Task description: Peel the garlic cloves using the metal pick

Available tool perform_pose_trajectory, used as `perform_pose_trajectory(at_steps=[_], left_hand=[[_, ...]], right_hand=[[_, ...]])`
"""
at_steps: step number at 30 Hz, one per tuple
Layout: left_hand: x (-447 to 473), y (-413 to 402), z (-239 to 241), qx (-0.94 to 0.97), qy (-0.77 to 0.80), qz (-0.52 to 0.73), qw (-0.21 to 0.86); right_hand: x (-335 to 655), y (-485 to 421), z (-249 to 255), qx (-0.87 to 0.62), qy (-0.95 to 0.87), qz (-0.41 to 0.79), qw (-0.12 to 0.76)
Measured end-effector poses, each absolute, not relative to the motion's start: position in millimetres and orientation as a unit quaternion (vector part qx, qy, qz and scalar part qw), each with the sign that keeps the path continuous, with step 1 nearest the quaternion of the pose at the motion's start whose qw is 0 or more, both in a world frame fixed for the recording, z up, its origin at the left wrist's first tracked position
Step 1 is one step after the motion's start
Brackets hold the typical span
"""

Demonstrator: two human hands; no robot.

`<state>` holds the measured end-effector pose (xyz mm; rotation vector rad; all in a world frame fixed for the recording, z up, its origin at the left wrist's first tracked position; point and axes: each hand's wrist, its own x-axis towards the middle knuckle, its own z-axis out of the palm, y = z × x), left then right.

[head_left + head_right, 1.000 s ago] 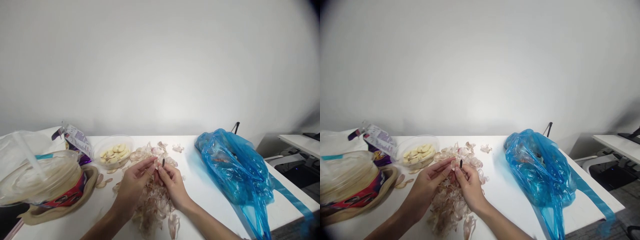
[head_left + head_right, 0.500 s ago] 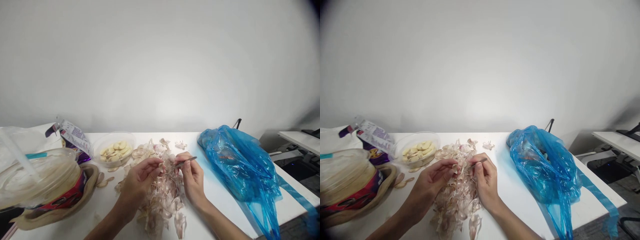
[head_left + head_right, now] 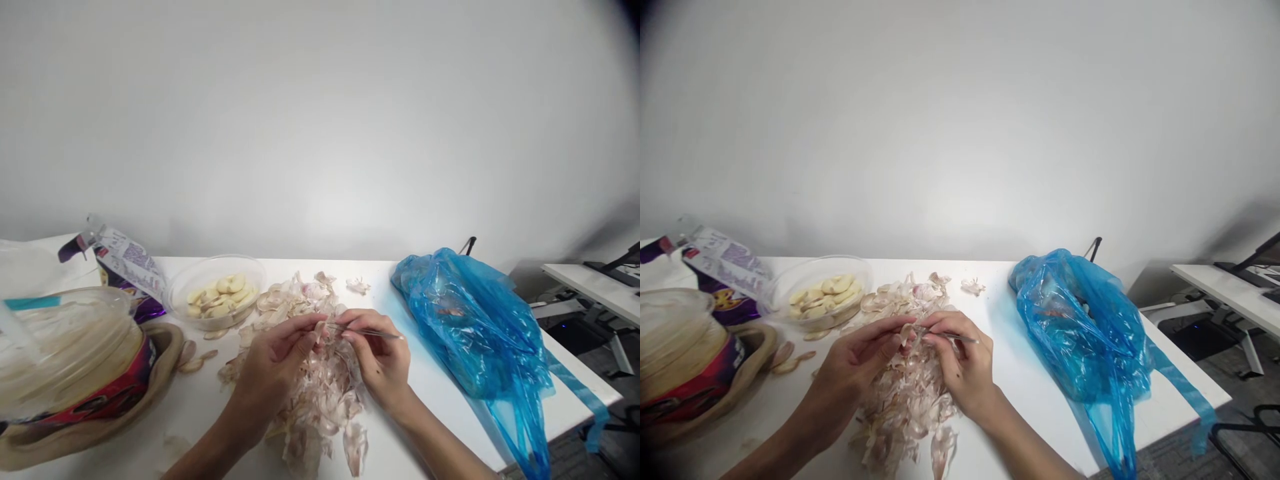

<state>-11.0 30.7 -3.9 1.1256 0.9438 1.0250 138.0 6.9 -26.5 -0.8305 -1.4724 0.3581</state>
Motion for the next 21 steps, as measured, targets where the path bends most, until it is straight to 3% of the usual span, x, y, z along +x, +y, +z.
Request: perform_pose_trajectory(at_steps=[21], left_hand=[[-11.9, 32.0, -5.1, 0.484, 0.402, 0.451, 0.633]], right_hand=[[140.0, 6.6, -22.6, -0.374, -0.661, 0.156, 0.632]])
